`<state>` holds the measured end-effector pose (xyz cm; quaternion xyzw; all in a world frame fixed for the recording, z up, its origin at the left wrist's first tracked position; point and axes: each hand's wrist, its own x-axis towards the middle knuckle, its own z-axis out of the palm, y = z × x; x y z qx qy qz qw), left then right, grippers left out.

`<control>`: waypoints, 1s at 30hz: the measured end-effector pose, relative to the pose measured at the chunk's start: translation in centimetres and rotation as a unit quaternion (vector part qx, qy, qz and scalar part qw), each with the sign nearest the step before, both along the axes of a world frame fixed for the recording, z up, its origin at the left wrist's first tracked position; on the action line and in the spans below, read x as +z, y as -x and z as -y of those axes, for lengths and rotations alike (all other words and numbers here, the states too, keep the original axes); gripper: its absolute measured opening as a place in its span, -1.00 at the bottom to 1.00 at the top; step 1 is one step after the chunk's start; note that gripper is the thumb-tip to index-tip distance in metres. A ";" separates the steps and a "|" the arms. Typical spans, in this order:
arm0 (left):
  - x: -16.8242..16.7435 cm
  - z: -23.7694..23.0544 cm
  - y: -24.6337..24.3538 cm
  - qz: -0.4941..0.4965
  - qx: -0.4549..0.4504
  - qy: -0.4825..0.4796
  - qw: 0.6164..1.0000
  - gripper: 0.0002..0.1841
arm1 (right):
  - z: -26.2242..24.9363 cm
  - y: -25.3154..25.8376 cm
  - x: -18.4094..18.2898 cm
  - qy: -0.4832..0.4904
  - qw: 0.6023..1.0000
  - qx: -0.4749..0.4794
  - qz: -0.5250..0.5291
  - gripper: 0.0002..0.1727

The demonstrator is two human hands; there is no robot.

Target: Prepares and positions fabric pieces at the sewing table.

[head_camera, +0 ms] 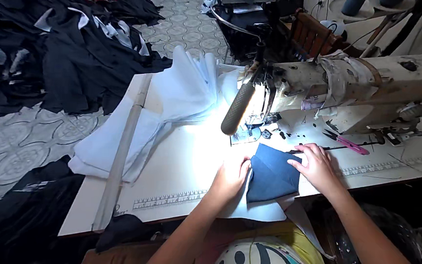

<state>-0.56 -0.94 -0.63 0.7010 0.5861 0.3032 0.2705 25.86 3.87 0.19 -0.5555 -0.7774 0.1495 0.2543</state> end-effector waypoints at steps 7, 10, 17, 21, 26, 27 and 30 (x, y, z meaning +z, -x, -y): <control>-1.9 -0.7 1.0 0.114 -0.026 -0.060 0.991 -0.58 | -2.4 1.1 -1.6 -0.009 0.974 0.186 -0.131 -0.77; -2.0 -0.9 0.8 0.142 0.048 -0.094 0.984 -0.71 | -2.8 2.3 -0.6 0.032 0.979 0.196 -0.034 -0.72; 3.1 -5.1 1.8 -0.193 -0.041 0.126 0.972 -0.45 | -3.6 2.9 -0.4 0.063 0.985 0.162 -0.014 -0.64; 2.8 -5.7 2.8 -0.118 -0.088 0.111 0.983 -0.61 | -3.0 2.7 -0.4 0.098 0.979 0.125 -0.131 -0.03; 2.8 -3.5 3.0 0.059 -0.071 0.051 0.994 -0.65 | -2.4 2.5 -0.5 0.145 0.915 0.131 -0.354 -0.09; 2.7 -3.3 3.0 0.084 -0.078 0.040 0.993 -0.61 | -2.3 2.5 -0.3 0.147 0.912 0.120 -0.364 -0.13; 2.3 -2.7 3.0 0.083 -0.092 0.044 0.991 -0.44 | -2.4 2.5 0.0 0.133 0.916 0.100 -0.365 -0.26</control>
